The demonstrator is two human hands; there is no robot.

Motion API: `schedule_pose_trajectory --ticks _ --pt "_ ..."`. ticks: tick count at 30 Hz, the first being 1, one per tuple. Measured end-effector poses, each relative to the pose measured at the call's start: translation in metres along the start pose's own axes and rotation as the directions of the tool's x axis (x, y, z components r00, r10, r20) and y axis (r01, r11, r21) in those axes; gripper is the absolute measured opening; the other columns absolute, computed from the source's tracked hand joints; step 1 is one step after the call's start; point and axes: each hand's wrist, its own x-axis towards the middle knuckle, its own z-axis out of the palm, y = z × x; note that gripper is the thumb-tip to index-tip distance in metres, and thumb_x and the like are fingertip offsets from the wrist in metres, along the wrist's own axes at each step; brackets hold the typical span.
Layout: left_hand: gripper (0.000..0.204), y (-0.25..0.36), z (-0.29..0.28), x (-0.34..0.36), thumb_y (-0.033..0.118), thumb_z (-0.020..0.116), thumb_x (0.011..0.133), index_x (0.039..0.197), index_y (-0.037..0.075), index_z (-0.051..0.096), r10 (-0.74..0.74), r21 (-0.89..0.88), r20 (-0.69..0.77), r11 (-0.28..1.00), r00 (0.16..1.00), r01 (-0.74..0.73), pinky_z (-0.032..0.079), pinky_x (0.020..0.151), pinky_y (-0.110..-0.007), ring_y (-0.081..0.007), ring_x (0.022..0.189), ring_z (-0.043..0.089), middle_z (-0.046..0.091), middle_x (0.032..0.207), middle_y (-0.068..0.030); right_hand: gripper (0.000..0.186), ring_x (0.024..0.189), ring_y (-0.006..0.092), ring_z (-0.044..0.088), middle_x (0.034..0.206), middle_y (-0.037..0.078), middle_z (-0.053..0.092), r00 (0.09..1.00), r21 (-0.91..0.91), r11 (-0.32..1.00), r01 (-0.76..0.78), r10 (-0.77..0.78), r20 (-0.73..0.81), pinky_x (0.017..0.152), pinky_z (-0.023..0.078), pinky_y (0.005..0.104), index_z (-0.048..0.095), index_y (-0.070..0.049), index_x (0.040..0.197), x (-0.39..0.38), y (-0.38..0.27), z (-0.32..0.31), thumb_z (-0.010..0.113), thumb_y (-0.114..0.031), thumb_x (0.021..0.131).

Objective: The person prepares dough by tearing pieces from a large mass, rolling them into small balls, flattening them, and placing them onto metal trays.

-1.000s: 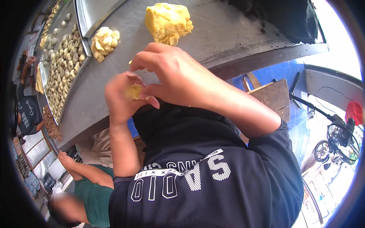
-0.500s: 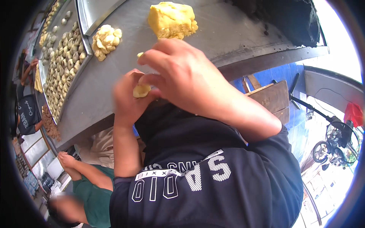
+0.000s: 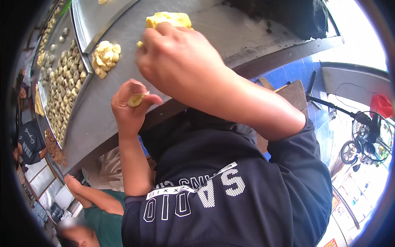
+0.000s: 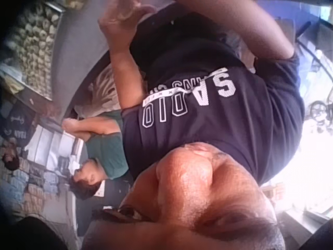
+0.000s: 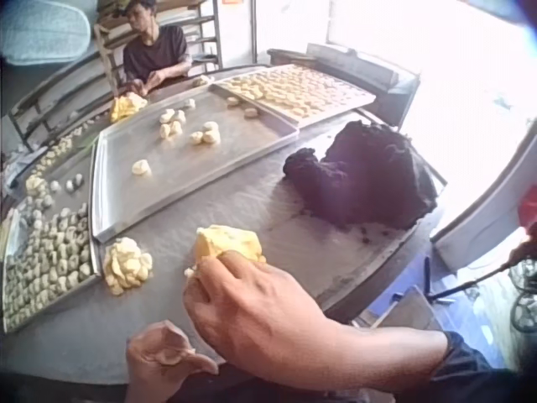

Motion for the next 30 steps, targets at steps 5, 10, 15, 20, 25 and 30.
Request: schedule_pose_trajectory --ticks 5,10,15,20,25,30 --pt "0.039 -0.010 -0.012 -0.010 0.025 0.092 0.101 0.086 0.007 0.060 -0.060 -0.329 -0.044 0.944 0.997 0.042 0.043 0.071 -0.030 -0.0134 0.080 0.054 0.057 0.085 -0.0024 0.017 0.097 0.0236 0.073 0.098 0.011 0.074 0.987 -0.632 0.768 0.104 -0.158 -0.029 0.079 0.065 0.0376 0.082 -0.007 0.092 0.001 -0.005 0.062 0.078 -0.022 0.086" --pt "0.033 -0.006 -0.040 -0.024 0.026 0.089 0.104 0.093 0.009 0.063 -0.256 -0.494 -0.094 0.851 0.962 0.178 0.041 0.080 -0.025 -0.0122 0.087 0.052 0.057 0.092 -0.0047 0.017 0.102 0.0286 0.071 0.108 0.012 0.072 0.963 0.011 1.000 0.002 -0.004 0.271 0.095 0.063 0.0416 0.079 -0.005 0.104 -0.010 -0.001 0.011 0.077 -0.012 0.089" --pt "0.040 -0.006 -0.043 -0.033 0.028 0.093 0.101 0.087 0.005 0.063 -0.220 -0.422 -0.109 0.893 0.969 0.155 0.052 0.066 -0.031 -0.0150 0.077 0.061 0.062 0.086 -0.0073 0.032 0.122 0.0332 0.072 0.129 0.010 0.074 0.994 0.227 0.969 -0.099 0.087 0.061 0.103 0.063 0.0443 0.081 -0.004 0.123 -0.038 0.009 0.023 0.076 -0.005 0.091" --pt "0.042 -0.015 -0.033 -0.031 0.033 0.076 0.115 0.089 0.002 0.065 -0.082 -0.392 -0.172 0.920 0.982 0.008 0.052 0.064 -0.031 -0.0147 0.070 0.060 0.061 0.079 -0.0073 0.037 0.123 0.0347 0.072 0.132 0.011 0.075 0.991 0.041 0.991 -0.130 0.129 0.019 0.102 0.064 0.0445 0.080 -0.005 0.124 -0.035 0.012 0.012 0.075 -0.002 0.088" --pt "0.028 0.013 -0.038 -0.026 0.017 0.068 0.119 0.095 0.001 0.070 -0.287 -0.192 -0.034 0.942 0.957 0.276 0.057 0.078 -0.033 -0.0198 0.097 0.068 0.072 0.124 -0.0138 0.030 0.114 0.0353 0.075 0.122 0.011 0.077 0.987 0.057 0.993 -0.103 0.094 0.131 0.098 0.064 0.0444 0.082 -0.005 0.120 -0.028 0.020 0.025 0.073 -0.004 0.091" --pt "0.023 0.004 -0.045 -0.018 -0.002 0.081 0.103 0.127 0.000 0.080 0.130 0.464 0.057 0.875 0.990 -0.141 0.063 0.104 -0.041 -0.0293 0.121 0.078 0.076 0.147 -0.0200 0.018 0.114 0.0300 0.074 0.114 0.007 0.076 0.996 0.296 0.952 0.080 -0.085 0.005 0.094 0.065 0.0425 0.083 -0.007 0.107 -0.043 0.026 0.019 0.074 -0.010 0.091"
